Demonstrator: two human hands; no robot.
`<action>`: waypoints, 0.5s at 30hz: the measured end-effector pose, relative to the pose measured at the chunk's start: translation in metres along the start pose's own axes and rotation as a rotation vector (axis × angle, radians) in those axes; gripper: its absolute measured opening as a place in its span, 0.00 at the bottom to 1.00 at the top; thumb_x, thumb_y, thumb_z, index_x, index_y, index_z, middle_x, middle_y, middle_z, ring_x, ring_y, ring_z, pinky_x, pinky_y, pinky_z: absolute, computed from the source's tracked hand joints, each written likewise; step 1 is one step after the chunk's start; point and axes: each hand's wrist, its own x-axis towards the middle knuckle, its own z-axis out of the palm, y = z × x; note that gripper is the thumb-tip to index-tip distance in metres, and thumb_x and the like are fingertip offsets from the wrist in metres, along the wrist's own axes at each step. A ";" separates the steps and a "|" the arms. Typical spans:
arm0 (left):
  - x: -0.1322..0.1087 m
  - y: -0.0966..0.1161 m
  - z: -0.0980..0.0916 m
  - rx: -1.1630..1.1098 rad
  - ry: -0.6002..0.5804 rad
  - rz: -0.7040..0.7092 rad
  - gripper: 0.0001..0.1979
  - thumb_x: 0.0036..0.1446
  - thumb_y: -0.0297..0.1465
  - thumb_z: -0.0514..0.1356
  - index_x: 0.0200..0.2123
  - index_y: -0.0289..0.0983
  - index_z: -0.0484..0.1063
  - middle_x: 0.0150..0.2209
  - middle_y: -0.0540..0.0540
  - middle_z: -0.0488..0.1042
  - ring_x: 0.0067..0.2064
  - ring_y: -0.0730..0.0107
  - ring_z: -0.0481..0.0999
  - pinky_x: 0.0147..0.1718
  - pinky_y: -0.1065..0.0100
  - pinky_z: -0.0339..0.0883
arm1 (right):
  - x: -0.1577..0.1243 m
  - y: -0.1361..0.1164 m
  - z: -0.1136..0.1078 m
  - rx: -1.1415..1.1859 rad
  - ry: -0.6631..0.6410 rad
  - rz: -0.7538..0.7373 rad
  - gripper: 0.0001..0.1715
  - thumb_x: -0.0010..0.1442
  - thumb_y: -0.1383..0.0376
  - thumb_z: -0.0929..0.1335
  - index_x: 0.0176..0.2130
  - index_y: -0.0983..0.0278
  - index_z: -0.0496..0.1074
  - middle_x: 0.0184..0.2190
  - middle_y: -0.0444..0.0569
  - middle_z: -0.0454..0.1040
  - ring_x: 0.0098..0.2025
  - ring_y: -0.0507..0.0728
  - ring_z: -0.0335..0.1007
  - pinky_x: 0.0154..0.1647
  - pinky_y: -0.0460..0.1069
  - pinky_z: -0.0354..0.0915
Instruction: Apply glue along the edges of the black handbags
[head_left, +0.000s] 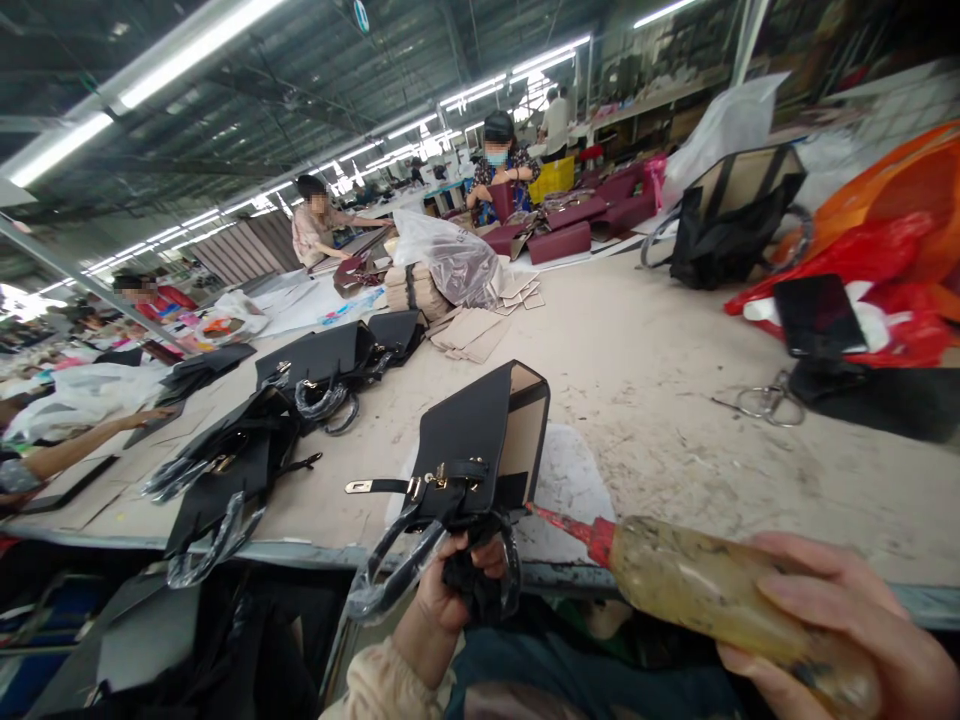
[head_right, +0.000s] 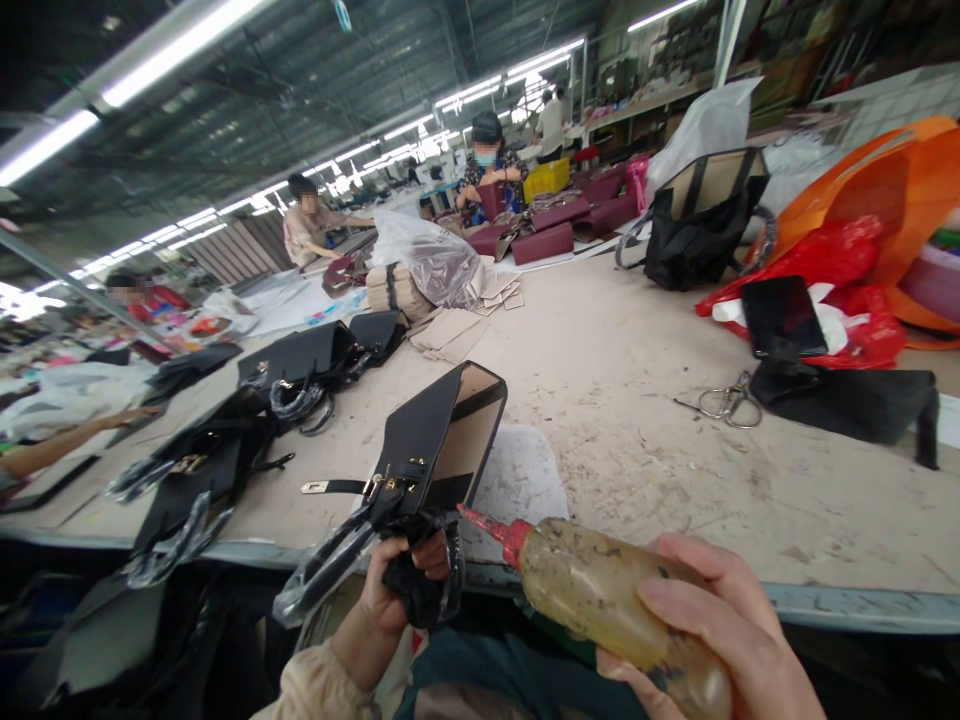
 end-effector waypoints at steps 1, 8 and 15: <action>0.000 -0.001 -0.001 0.003 -0.004 0.005 0.11 0.39 0.24 0.66 0.21 0.31 0.64 0.19 0.54 0.55 0.22 0.81 0.57 0.24 0.76 0.57 | -0.002 0.000 -0.002 -0.008 -0.010 -0.019 0.22 0.51 0.64 0.71 0.46 0.58 0.66 0.52 0.55 0.62 0.49 0.66 0.64 0.39 0.57 0.68; 0.000 0.000 -0.004 0.049 -0.006 -0.003 0.13 0.39 0.25 0.67 0.20 0.32 0.62 0.19 0.55 0.52 0.22 0.81 0.58 0.23 0.77 0.57 | -0.001 -0.005 0.000 -0.090 -0.095 -0.179 0.21 0.53 0.69 0.68 0.47 0.60 0.67 0.52 0.55 0.62 0.51 0.64 0.64 0.46 0.56 0.68; -0.001 0.000 -0.005 0.053 -0.002 -0.009 0.12 0.39 0.24 0.66 0.20 0.32 0.62 0.19 0.55 0.51 0.22 0.81 0.58 0.23 0.76 0.57 | -0.006 -0.006 0.005 -0.086 -0.128 -0.241 0.20 0.55 0.68 0.67 0.48 0.60 0.67 0.53 0.55 0.60 0.55 0.62 0.61 0.48 0.52 0.68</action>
